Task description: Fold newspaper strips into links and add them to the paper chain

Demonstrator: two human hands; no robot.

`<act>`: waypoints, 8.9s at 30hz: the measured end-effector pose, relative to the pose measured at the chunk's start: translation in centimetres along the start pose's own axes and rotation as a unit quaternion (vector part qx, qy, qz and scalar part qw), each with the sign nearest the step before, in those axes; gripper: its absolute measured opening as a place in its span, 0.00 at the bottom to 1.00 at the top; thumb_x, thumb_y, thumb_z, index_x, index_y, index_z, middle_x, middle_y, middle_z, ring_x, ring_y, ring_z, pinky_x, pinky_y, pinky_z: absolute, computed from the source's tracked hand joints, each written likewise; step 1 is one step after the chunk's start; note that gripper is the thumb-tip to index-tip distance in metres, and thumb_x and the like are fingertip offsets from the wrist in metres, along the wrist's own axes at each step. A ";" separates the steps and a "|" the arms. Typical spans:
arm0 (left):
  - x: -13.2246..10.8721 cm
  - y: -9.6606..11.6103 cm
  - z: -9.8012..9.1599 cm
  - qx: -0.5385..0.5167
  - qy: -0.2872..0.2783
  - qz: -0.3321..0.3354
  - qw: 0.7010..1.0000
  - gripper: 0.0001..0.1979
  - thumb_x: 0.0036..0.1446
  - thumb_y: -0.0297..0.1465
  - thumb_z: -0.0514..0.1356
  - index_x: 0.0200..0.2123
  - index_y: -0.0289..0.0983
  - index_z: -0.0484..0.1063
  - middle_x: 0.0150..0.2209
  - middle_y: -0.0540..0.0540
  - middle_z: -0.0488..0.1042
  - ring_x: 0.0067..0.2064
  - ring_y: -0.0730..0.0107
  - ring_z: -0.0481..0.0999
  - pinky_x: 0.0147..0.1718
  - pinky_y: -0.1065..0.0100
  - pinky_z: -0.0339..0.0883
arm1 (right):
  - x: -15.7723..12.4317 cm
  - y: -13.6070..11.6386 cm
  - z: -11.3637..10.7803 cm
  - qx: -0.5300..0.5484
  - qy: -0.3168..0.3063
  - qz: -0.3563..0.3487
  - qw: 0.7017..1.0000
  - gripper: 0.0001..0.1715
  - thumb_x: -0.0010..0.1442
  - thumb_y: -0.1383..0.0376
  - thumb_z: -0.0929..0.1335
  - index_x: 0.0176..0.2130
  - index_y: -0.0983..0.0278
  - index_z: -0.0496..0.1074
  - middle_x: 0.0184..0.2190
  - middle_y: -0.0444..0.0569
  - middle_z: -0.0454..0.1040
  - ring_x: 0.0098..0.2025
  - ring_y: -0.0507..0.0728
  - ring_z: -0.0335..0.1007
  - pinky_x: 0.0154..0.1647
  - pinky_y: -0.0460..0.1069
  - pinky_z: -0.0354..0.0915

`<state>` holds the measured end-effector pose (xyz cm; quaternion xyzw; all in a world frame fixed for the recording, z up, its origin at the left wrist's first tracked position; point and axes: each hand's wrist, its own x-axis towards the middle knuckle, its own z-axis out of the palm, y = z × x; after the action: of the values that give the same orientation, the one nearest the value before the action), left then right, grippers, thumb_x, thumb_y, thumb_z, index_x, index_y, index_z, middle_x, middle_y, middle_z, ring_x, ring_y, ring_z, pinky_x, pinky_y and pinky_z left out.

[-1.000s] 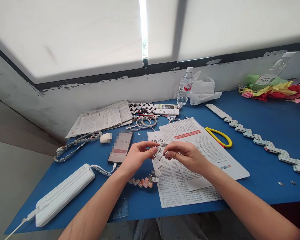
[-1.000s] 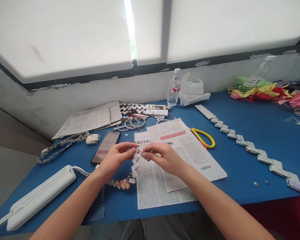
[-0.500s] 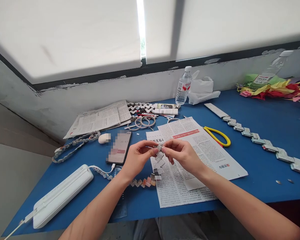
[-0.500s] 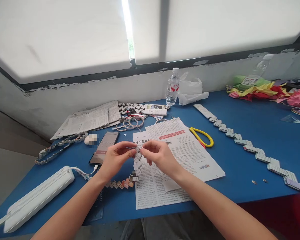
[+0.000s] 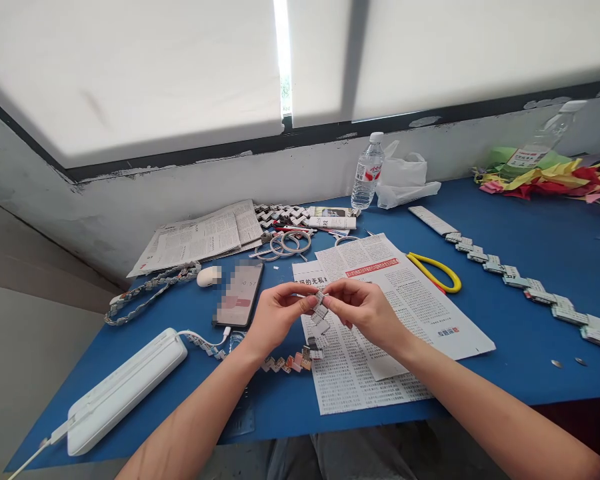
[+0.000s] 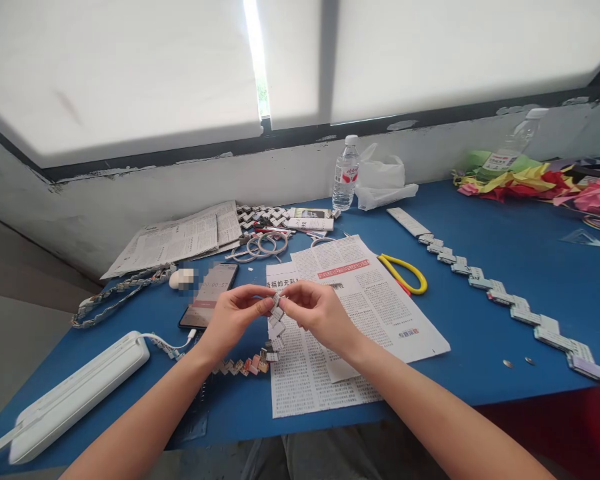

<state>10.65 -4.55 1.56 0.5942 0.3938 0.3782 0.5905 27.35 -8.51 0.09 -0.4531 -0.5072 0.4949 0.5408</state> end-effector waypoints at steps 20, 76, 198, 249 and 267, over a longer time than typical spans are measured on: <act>-0.2 -0.4 0.3 0.000 0.019 0.035 0.999 0.12 0.44 0.36 0.70 0.32 0.35 0.79 0.29 0.46 0.79 0.31 0.67 0.77 0.34 0.66 0.72 | -0.1 0.7 0.2 -0.041 0.011 -0.034 0.999 0.13 0.54 0.56 0.71 0.32 0.64 0.72 0.19 0.41 0.66 0.20 0.49 0.57 0.19 0.46 0.56; -1.8 -0.2 0.7 0.182 0.026 0.270 0.945 0.04 0.57 0.29 0.62 0.36 0.39 0.76 0.41 0.46 0.73 0.41 0.69 0.76 0.41 0.69 0.73 | -0.6 1.5 -0.6 -0.345 0.036 -0.398 0.849 0.08 0.62 0.73 0.63 0.41 0.61 0.64 0.26 0.43 0.68 0.21 0.49 0.60 0.22 0.45 0.60; -0.8 -0.2 -0.6 0.284 -0.101 0.079 0.950 0.06 0.61 0.33 0.53 0.37 0.38 0.69 0.36 0.45 0.78 0.37 0.65 0.77 0.35 0.68 0.69 | 0.7 0.5 -0.5 -0.014 -0.065 0.098 0.993 0.14 0.46 0.57 0.74 0.27 0.65 0.73 0.21 0.43 0.70 0.25 0.51 0.65 0.29 0.49 0.63; -0.7 0.8 -0.4 0.214 -0.260 -0.069 0.939 0.17 0.61 0.42 0.51 0.26 0.37 0.65 0.18 0.55 0.61 0.19 0.76 0.62 0.23 0.72 0.56 | 1.0 0.9 -2.1 0.040 -0.207 0.166 0.963 0.15 0.51 0.56 0.73 0.32 0.65 0.74 0.26 0.45 0.75 0.24 0.49 0.67 0.28 0.46 0.64; -0.8 0.8 -0.7 0.314 -0.268 -0.055 0.909 0.18 0.60 0.42 0.51 0.30 0.35 0.72 0.17 0.53 0.64 0.20 0.74 0.65 0.22 0.73 0.56 | 0.5 1.2 -1.1 -0.072 -0.170 0.129 0.974 0.18 0.51 0.52 0.72 0.27 0.65 0.75 0.21 0.46 0.75 0.23 0.54 0.71 0.27 0.49 0.67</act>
<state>9.76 -4.98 2.42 0.8053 0.3512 0.0282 0.4769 28.38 -7.88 -1.19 -0.4618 -0.5634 0.5923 0.3442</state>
